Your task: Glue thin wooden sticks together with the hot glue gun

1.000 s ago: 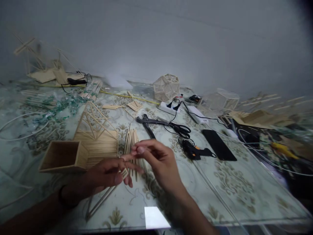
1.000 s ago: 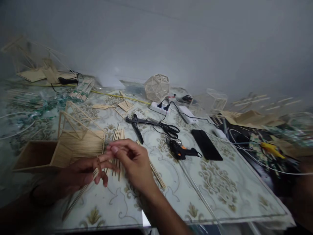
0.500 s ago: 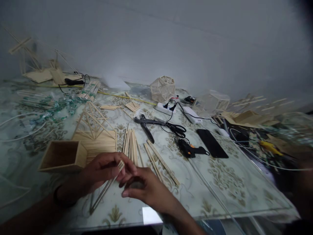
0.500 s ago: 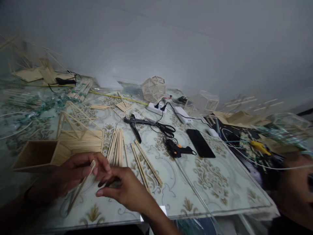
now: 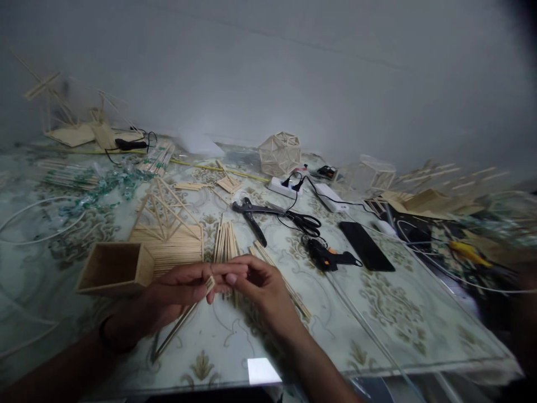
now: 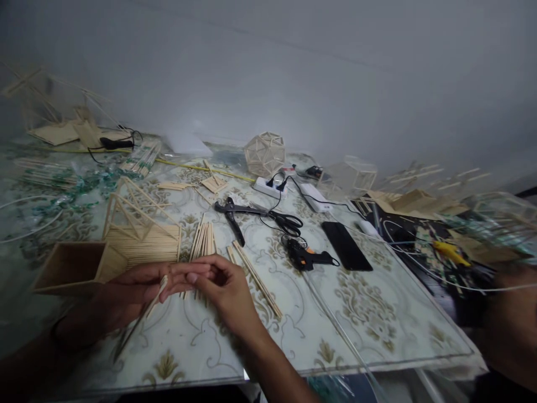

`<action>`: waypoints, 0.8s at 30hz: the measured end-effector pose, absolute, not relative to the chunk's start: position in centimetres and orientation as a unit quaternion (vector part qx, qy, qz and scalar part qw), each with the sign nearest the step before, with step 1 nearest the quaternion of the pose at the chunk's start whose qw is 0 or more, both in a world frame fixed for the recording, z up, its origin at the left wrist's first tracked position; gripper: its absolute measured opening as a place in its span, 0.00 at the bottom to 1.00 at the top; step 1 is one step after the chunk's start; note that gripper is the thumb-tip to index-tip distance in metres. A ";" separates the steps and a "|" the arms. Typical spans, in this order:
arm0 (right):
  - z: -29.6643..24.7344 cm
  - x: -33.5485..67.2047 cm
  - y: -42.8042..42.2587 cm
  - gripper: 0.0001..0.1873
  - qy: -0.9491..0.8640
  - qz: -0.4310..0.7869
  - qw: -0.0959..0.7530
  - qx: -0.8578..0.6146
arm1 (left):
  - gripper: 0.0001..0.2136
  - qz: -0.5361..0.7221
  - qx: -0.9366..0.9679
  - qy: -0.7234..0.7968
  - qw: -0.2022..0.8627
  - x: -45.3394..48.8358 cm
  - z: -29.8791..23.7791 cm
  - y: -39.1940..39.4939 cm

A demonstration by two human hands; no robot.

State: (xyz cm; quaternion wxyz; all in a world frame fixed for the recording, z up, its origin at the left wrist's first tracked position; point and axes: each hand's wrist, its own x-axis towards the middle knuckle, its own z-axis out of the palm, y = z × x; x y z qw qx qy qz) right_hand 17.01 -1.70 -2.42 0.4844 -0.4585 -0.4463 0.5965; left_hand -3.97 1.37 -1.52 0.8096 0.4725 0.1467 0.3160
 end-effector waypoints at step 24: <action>-3.5 30.1 6.1 0.19 -0.642 0.227 0.413 -0.605 | 0.10 0.315 0.532 0.268 0.739 -3.8 -2.3 1.7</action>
